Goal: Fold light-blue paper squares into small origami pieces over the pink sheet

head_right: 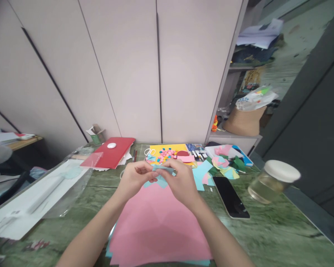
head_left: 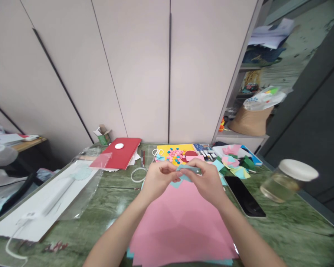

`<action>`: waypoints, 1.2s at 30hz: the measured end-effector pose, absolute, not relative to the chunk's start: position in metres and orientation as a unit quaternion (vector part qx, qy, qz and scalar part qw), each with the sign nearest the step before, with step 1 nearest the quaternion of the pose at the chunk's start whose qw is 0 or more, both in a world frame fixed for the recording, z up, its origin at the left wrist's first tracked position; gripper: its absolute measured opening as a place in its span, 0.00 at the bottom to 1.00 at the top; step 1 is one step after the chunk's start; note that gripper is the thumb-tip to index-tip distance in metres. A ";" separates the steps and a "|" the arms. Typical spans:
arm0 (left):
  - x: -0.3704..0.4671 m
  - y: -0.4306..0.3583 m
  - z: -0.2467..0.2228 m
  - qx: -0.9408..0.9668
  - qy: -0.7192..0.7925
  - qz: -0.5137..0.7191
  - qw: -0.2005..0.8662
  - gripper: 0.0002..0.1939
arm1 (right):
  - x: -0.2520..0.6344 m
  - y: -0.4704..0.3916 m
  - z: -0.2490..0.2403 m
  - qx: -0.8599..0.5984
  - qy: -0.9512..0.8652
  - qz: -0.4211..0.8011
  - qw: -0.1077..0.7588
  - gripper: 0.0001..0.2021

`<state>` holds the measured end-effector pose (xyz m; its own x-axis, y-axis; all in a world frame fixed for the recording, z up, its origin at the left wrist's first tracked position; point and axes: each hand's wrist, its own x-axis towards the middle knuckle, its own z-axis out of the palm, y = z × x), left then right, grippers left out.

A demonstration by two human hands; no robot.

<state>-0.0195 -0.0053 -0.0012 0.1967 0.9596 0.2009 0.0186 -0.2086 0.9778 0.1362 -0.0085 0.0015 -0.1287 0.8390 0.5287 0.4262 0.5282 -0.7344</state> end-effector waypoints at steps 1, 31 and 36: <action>-0.020 -0.007 0.000 0.604 0.405 0.490 0.480 0.08 | 0.136 -0.009 0.001 -0.438 -0.723 0.205 0.494 0.04; -0.037 0.099 -0.152 0.738 0.655 0.066 0.149 0.16 | 0.149 0.032 -0.050 -0.515 -0.837 0.151 0.112 0.16; -0.034 0.099 -0.152 0.743 0.650 0.080 0.137 0.17 | 0.144 0.025 -0.020 -0.505 -0.837 0.157 0.143 0.16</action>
<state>-0.0336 0.0992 -0.1519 0.1429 0.9880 -0.0593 0.9439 -0.1181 0.3083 0.1445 0.0248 -0.0204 -0.4493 0.8897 0.0805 0.7998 0.4408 -0.4074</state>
